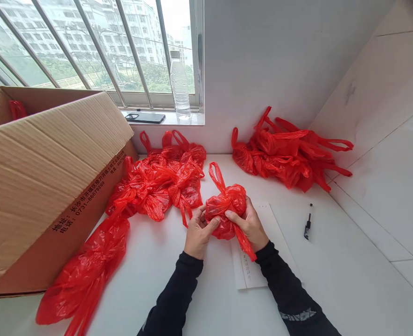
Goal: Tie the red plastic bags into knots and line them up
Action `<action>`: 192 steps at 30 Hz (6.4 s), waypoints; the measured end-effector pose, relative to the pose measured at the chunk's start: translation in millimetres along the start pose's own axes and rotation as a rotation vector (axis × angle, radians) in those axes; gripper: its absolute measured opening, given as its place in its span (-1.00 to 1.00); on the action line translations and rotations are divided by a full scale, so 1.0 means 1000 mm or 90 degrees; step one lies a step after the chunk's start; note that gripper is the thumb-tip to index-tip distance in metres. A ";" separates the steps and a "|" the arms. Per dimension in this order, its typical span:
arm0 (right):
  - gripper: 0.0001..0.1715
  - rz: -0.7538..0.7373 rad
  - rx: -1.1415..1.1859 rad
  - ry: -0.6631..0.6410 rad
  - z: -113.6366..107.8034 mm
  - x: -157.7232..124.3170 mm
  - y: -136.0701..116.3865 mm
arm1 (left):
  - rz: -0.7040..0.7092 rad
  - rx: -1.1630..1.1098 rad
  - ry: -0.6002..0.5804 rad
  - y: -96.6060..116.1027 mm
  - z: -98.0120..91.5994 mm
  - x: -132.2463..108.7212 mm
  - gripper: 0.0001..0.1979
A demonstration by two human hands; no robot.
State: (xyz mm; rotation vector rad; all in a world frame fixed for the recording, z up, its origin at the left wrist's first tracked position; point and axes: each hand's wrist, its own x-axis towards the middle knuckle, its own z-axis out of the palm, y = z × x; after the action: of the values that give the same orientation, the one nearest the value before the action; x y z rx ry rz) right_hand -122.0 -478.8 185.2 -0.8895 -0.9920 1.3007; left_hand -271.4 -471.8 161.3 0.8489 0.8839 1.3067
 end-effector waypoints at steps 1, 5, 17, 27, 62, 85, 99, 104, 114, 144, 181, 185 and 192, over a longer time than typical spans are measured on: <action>-0.45 -0.004 -0.014 0.002 0.000 0.000 0.001 | 0.015 0.013 -0.003 0.000 0.000 0.000 -0.46; -0.49 -0.002 -0.059 0.028 -0.001 0.000 0.002 | 0.031 0.030 0.000 0.003 0.002 -0.002 -0.53; -0.43 -0.002 -0.111 0.049 -0.004 0.002 0.005 | 0.012 -0.004 0.013 0.002 0.003 -0.005 -0.62; -0.51 -0.006 -0.085 0.080 -0.002 0.001 -0.002 | 0.077 0.030 -0.091 0.008 0.010 -0.012 -0.45; -0.52 -0.068 -0.053 0.220 -0.005 0.002 -0.008 | -0.055 0.020 -0.123 0.006 0.010 -0.012 -0.05; -0.38 -0.001 0.028 -0.014 0.004 -0.008 -0.024 | 0.002 -0.001 -0.119 0.010 0.005 -0.013 -0.52; -0.59 -0.038 0.078 -0.006 0.002 -0.002 -0.011 | 0.106 0.100 -0.132 0.004 0.011 -0.012 -0.41; -0.50 -0.037 0.057 -0.066 0.000 -0.003 -0.006 | 0.111 0.105 -0.065 0.002 0.005 -0.008 -0.46; -0.40 -0.073 -0.053 0.025 -0.006 0.002 0.001 | 0.061 0.009 -0.003 0.004 0.009 -0.009 -0.15; -0.33 -0.044 -0.027 -0.014 -0.003 0.000 -0.004 | 0.063 0.030 -0.080 0.001 0.006 -0.008 -0.60; -0.28 -0.016 -0.014 0.038 -0.007 0.000 -0.001 | 0.060 0.009 -0.006 0.002 0.004 -0.004 -0.67; -0.20 -0.011 -0.015 -0.006 -0.004 -0.001 0.001 | 0.064 -0.011 -0.005 0.000 0.002 -0.003 -0.60; -0.19 -0.052 0.013 0.043 -0.008 0.003 0.001 | -0.044 -0.108 0.009 0.007 0.008 -0.008 -0.34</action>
State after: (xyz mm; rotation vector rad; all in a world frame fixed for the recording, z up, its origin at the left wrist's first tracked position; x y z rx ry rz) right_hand -114.6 -475.8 181.2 -0.8640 -0.9512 1.2018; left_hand -267.3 -479.3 171.3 0.6720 0.7932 1.3087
